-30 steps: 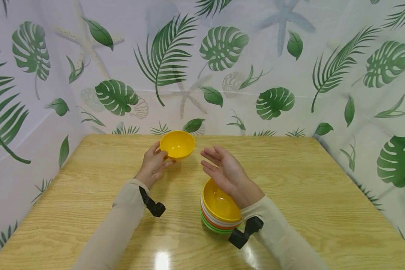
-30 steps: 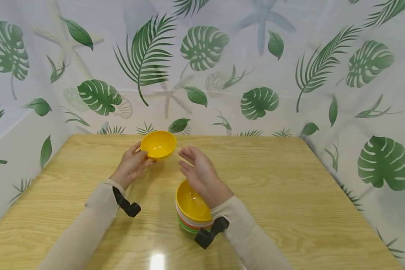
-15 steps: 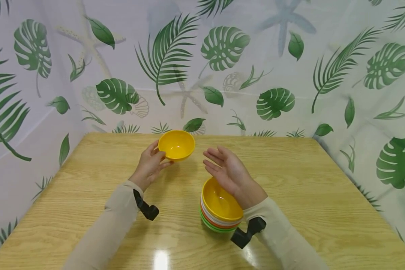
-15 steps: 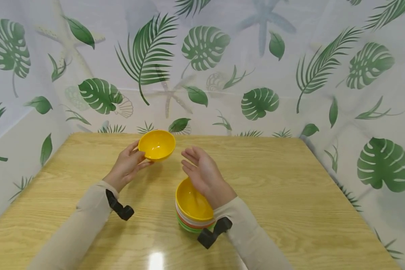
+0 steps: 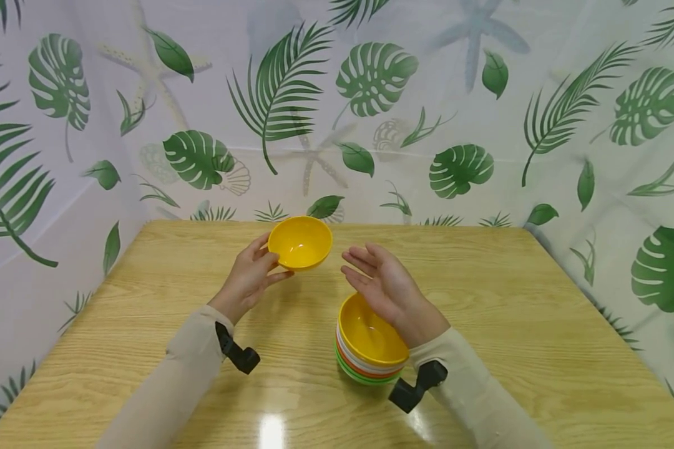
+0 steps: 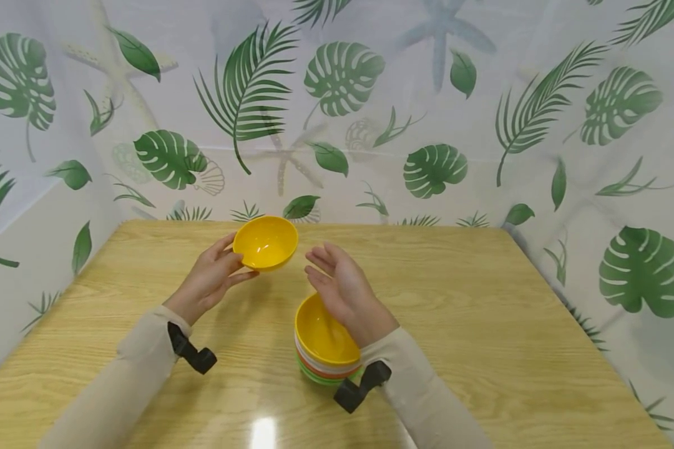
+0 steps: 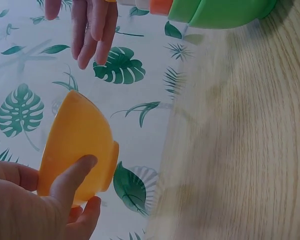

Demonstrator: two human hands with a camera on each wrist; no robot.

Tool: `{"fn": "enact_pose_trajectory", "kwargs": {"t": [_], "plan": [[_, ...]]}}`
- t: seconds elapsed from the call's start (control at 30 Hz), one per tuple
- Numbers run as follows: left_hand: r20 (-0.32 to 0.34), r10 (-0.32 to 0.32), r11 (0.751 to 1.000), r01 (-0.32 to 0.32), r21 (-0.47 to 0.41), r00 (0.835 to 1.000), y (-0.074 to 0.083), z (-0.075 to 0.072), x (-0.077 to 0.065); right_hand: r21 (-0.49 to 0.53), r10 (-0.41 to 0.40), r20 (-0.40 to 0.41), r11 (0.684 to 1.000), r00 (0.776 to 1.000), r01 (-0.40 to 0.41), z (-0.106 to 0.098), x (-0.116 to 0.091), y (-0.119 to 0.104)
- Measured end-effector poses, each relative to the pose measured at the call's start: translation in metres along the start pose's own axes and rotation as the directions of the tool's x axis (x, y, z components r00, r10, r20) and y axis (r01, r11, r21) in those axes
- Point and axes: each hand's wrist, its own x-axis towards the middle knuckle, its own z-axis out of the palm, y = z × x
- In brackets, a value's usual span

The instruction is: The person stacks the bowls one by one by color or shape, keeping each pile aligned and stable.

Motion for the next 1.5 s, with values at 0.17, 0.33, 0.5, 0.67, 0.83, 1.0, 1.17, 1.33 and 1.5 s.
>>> {"fn": "enact_pose_trajectory", "kwargs": {"t": [0.17, 0.33, 0.5, 0.67, 0.83, 1.0, 1.17, 1.33, 1.5], "plan": [[0.034, 0.014, 1.000, -0.014, 0.015, 0.999, 0.001, -0.006, -0.008, 0.002, -0.010, -0.009, 1.000, 1.000, 0.010, 0.000, -0.001, 0.000], [0.085, 0.030, 0.999, -0.031, 0.013, 0.996, 0.001, -0.007, -0.015, -0.010, -0.017, -0.004, 1.000, 1.000, 0.017, 0.000, -0.001, 0.000], [0.105, 0.040, 0.999, -0.041, 0.006, 0.994, 0.001, -0.005, -0.022, -0.016, -0.013, -0.003, 1.000, 1.000, 0.013, 0.001, 0.000, 0.002], [0.113, 0.063, 0.998, -0.063, 0.002, 0.992, 0.002, -0.002, -0.029, -0.013, -0.017, -0.013, 1.000, 1.000, 0.017, 0.002, 0.000, 0.004], [0.132, 0.086, 0.996, -0.087, -0.003, 0.988, 0.005, 0.002, -0.036, -0.013, -0.022, -0.018, 1.000, 1.000, 0.022, 0.003, -0.001, 0.004], [0.138, 0.089, 0.996, -0.090, -0.004, 0.986, 0.005, 0.005, -0.041, -0.015, -0.047, -0.004, 0.999, 0.999, 0.047, 0.004, -0.002, 0.008], [0.142, 0.083, 0.997, -0.082, -0.017, 0.986, 0.004, 0.009, -0.045, -0.082, -0.103, 0.021, 0.991, 0.994, 0.104, 0.008, -0.005, 0.011], [0.153, 0.097, 0.995, -0.094, -0.028, 0.983, 0.005, 0.010, -0.047, -0.126, -0.133, 0.026, 0.983, 0.991, 0.136, 0.010, -0.008, 0.010], [0.201, 0.118, 0.993, -0.117, -0.016, 0.973, 0.006, 0.009, -0.050, -0.210, -0.170, 0.060, 0.961, 0.984, 0.179, 0.011, -0.011, 0.011]]}}
